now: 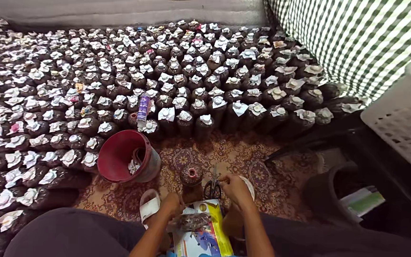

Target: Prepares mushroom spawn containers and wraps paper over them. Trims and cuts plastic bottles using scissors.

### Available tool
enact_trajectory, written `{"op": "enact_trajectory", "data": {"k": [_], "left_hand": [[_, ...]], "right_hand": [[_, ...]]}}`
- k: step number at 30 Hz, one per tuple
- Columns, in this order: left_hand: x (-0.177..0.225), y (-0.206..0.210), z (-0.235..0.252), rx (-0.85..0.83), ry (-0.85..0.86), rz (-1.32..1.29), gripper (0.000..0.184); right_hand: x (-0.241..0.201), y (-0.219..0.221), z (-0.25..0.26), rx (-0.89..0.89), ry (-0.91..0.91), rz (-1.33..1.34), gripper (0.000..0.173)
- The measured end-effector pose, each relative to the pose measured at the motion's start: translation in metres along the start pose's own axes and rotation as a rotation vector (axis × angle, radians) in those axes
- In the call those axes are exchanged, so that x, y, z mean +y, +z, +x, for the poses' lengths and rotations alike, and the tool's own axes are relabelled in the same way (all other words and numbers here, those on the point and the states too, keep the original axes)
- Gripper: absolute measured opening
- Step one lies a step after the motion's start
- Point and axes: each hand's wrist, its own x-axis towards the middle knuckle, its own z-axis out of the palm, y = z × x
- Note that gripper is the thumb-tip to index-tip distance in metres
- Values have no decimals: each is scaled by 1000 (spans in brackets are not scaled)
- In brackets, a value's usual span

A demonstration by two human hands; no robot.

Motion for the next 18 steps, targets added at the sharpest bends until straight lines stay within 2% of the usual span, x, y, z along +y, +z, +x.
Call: {"op": "enact_trajectory", "data": {"k": [3, 5, 8, 18], "left_hand": [[-19, 30, 20, 91, -157, 170, 36], [-21, 39, 30, 140, -112, 208, 35], [-6, 46, 32, 110, 3, 261, 32], [5, 61, 51, 49, 3, 427, 32]], "right_hand": [[-6, 2, -4, 2, -38, 31, 27], [-13, 3, -7, 8, -65, 12, 28], [-15, 10, -9, -30, -64, -19, 28], [-3, 31, 11, -156, -23, -127, 34]]}}
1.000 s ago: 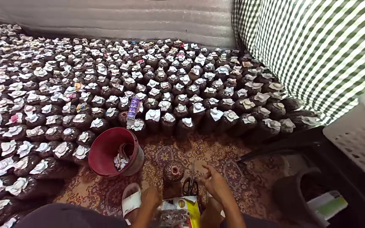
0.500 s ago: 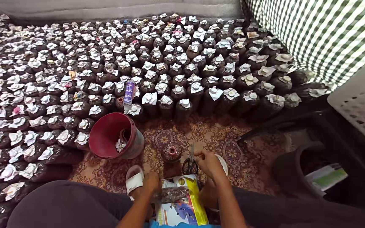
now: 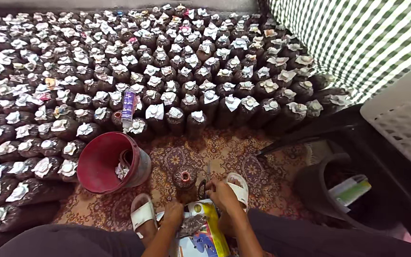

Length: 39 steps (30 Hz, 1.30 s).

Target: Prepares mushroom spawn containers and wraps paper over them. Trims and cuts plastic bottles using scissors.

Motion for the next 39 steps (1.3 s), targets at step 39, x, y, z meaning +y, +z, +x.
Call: {"op": "enact_trajectory", "data": {"k": [39], "left_hand": [[-17, -9, -9, -37, -66, -71, 43]], "right_hand": [[-2, 7, 5, -31, -33, 26, 36]]}}
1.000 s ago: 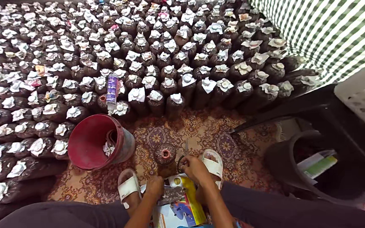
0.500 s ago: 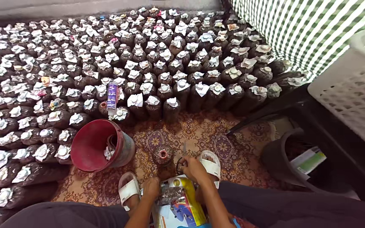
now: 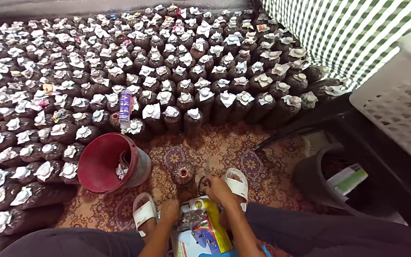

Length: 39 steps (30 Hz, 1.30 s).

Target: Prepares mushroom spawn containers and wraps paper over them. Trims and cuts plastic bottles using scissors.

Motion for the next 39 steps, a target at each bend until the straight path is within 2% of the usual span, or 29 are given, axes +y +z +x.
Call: {"op": "enact_trajectory", "data": {"k": [6, 14, 21, 25, 28, 31, 32, 34, 35, 37, 39], "left_hand": [[10, 1, -6, 52, -10, 5, 31], [7, -8, -7, -38, -52, -5, 34], [-3, -5, -3, 79, -57, -93, 29], [-9, -15, -8, 121, -154, -130, 33], [-31, -39, -9, 25, -144, -264, 38], [-46, -68, -28, -234, 57, -467, 24], [-45, -71, -37, -281, 65, -404, 24], [-36, -68, -45, -264, -103, -185, 40], [-36, -65, -43, -267, -95, -193, 39], [-37, -72, -45, -315, 66, -420, 24], [-27, -90, -58, -290, 199, -563, 17]], "right_hand": [[-1, 0, -1, -6, 0, 5, 36], [-2, 1, -1, 3, 6, -2, 35], [-6, -1, -2, 3, -2, -13, 34], [-4, -6, -6, 22, -3, 0, 34], [0, -15, -10, 55, 8, 26, 35], [1, -27, -13, 90, -4, 121, 33], [3, -27, -13, 102, -32, 189, 31], [0, -28, -14, 118, -73, 250, 30], [-3, -31, -16, 125, -63, 221, 31], [-5, -32, -20, 104, -66, 209, 35], [1, -26, -24, -40, -127, 329, 49]]}}
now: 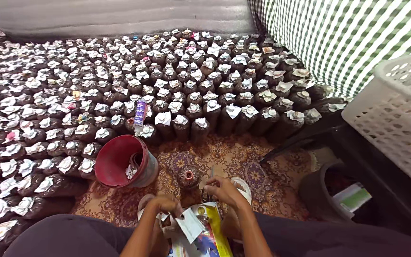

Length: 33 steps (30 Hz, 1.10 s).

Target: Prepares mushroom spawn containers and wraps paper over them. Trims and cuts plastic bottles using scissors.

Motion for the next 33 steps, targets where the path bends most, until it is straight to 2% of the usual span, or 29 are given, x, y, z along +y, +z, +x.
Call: {"op": "enact_trajectory", "data": {"k": [3, 5, 8, 10, 12, 16, 18, 19, 20, 22, 23, 24, 26, 28, 31, 33], "left_hand": [[33, -15, -28, 185, 206, -116, 16], [39, -21, -39, 343, 280, -208, 19], [33, -25, -31, 569, 333, -329, 18], [27, -21, -19, 688, 360, -391, 21], [27, -15, -12, 836, 354, -370, 25], [33, -11, -25, 1134, 267, -164, 27], [31, -11, -30, 1197, 340, -182, 31], [32, -12, -33, 1164, 402, -253, 34], [35, -12, -39, 1055, 470, -385, 38], [46, -12, -52, 642, 631, -694, 47], [52, -10, -56, 442, 691, -773, 50], [56, -7, -56, 282, 731, -806, 53], [59, -3, -50, 76, 774, -827, 56], [56, -2, -45, 15, 792, -852, 55], [48, -4, -38, 121, 807, -1050, 33], [45, -9, -34, 158, 789, -1171, 28]], "right_hand": [[-7, 5, -5, -203, -38, 160, 77], [-12, 8, -3, -211, -98, 237, 75], [-15, 25, 15, 46, -200, 392, 55], [-17, 35, 28, 169, -210, 422, 51], [-15, 40, 37, 212, -203, 428, 52], [-14, 39, 41, 248, -136, 487, 56], [-15, 32, 36, 288, -115, 416, 64], [-16, 30, 33, 361, -140, 346, 64], [-18, 28, 29, 448, -187, 290, 57], [-30, 25, 16, 475, -286, 281, 32], [-39, 25, 6, 357, -322, 352, 26], [-47, 26, -3, 183, -343, 438, 26], [-55, 33, -11, -55, -352, 595, 24], [-52, 35, -11, -87, -315, 798, 17], [-37, 19, -13, -202, -399, 1199, 23], [-32, 12, -14, -301, -489, 1224, 20]]}}
